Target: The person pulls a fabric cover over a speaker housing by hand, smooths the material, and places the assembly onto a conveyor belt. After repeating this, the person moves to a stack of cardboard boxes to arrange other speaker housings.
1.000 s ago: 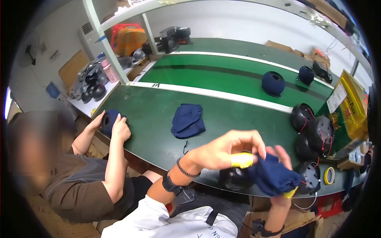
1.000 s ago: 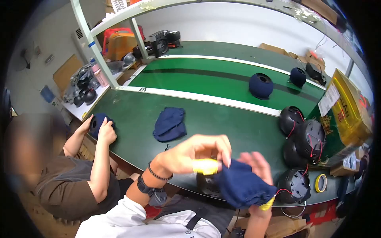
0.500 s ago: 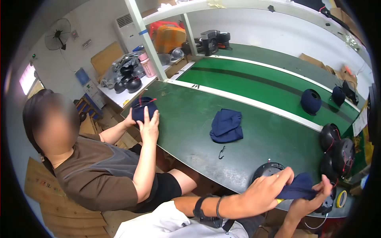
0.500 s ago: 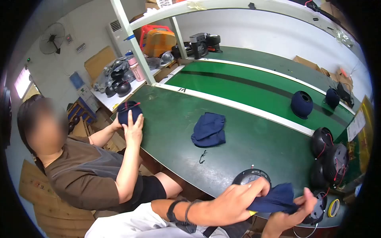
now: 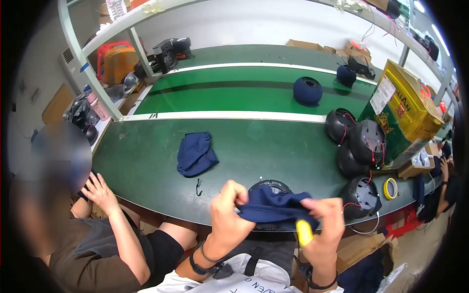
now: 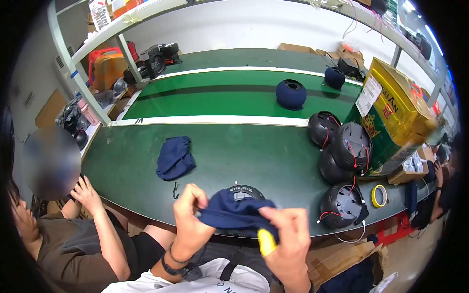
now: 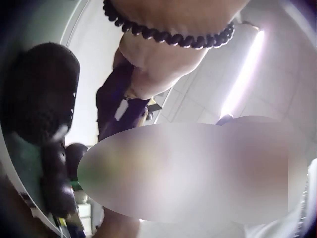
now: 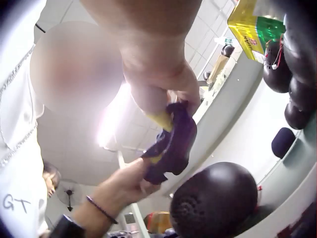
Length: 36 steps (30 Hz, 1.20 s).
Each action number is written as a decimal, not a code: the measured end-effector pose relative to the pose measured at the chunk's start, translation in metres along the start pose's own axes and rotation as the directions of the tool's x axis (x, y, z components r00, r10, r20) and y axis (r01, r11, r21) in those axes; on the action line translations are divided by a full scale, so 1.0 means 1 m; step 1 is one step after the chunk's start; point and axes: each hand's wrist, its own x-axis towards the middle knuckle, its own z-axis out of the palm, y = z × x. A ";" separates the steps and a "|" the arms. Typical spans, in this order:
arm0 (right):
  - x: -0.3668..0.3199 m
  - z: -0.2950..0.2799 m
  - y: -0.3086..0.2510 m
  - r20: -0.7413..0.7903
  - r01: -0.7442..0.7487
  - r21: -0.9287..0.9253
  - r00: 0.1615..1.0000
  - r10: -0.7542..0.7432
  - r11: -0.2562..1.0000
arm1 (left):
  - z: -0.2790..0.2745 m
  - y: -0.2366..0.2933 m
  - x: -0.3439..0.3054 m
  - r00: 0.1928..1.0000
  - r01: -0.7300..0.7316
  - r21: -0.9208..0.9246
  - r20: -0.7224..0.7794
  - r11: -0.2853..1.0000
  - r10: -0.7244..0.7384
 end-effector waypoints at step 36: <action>-0.006 -0.045 0.036 0.182 0.024 0.885 0.901 -0.393 0.465 | 0.025 -0.001 -0.008 -0.024 0.852 -0.131 0.957 0.507 0.288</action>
